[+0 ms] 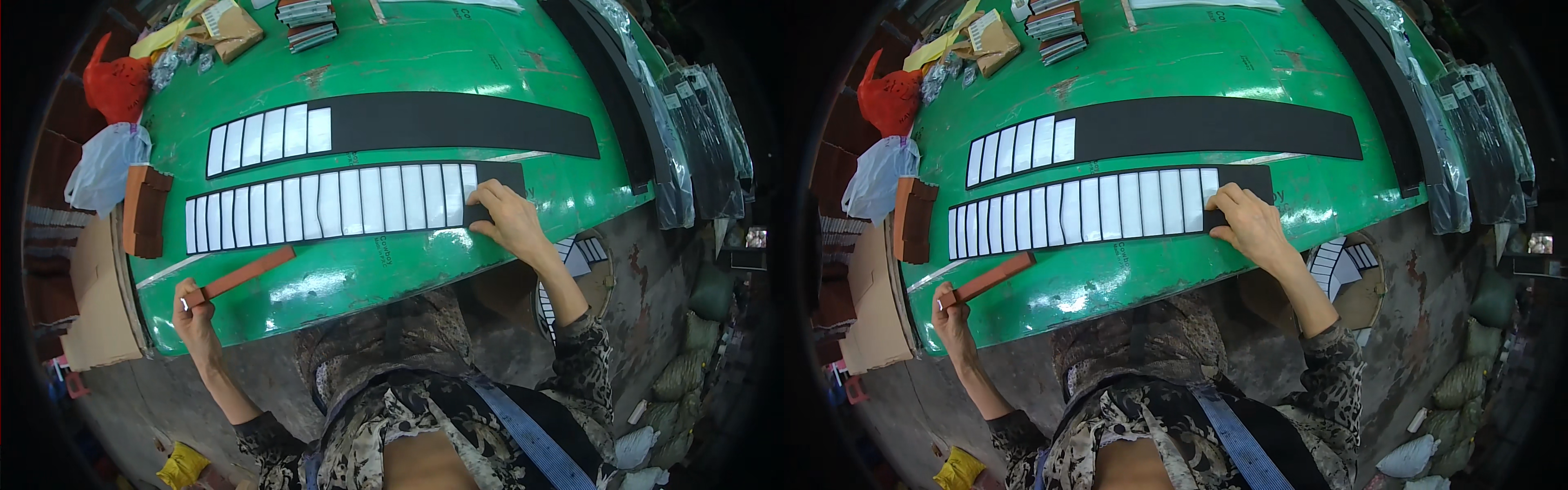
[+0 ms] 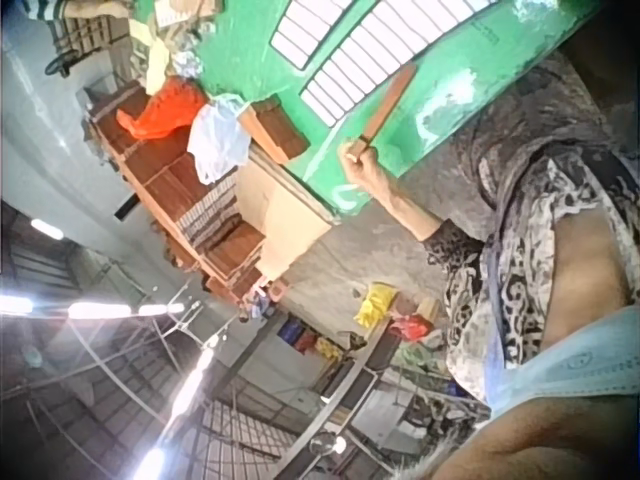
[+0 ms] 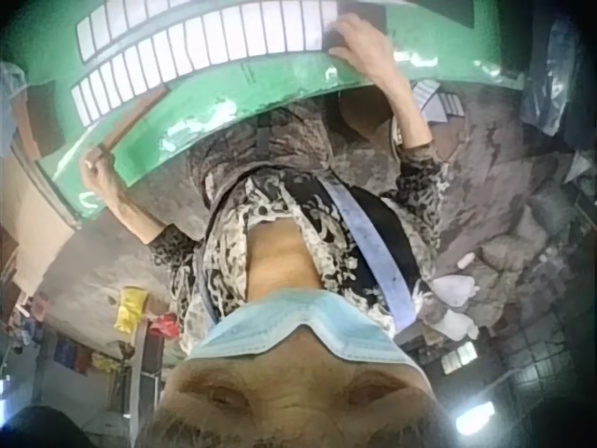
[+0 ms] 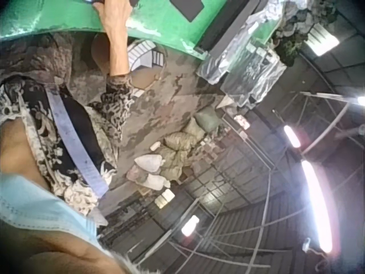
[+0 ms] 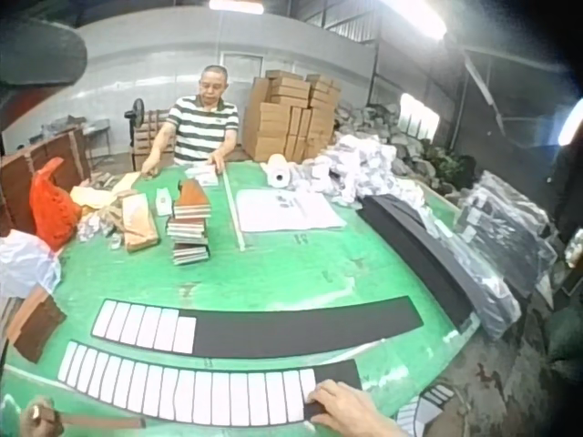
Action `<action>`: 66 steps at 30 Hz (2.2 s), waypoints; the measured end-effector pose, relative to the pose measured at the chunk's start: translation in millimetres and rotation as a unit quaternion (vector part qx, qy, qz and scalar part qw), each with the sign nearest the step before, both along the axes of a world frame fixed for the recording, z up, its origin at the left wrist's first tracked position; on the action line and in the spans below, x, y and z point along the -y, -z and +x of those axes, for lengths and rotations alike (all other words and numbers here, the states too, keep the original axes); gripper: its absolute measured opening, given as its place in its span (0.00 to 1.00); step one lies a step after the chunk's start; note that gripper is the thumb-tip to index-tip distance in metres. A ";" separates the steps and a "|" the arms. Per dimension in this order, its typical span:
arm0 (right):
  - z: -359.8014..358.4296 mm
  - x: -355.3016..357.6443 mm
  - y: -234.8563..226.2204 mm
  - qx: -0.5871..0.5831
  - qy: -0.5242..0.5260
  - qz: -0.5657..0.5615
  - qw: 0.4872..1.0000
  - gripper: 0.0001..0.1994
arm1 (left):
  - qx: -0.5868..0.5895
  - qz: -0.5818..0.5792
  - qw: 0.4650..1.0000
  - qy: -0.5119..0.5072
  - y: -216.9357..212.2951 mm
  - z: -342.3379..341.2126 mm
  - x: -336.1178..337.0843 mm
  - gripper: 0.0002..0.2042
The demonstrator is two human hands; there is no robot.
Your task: Assembling and labeling wooden components at a workshop table.
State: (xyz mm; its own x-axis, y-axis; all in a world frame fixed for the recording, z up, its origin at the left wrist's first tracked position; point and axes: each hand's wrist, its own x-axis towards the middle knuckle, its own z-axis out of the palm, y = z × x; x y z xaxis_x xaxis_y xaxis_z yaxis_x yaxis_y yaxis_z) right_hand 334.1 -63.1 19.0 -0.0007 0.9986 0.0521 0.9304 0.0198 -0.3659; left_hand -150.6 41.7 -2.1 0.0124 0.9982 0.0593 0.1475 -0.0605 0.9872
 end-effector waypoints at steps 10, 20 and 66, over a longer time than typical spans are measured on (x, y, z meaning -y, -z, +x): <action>11.7 11.7 30.4 -0.276 0.222 0.068 0.933 0.18 | 0.150 -0.088 0.984 0.037 18.5 106.4 50.4 0.12; -39.9 13.0 -7.3 -0.285 0.207 0.128 0.927 0.12 | -0.014 -0.008 1.000 0.016 16.0 127.1 62.8 0.14; -212.5 -36.4 -33.3 -0.151 -0.143 0.079 0.975 0.17 | 0.011 0.118 0.992 0.053 18.1 113.4 65.0 0.17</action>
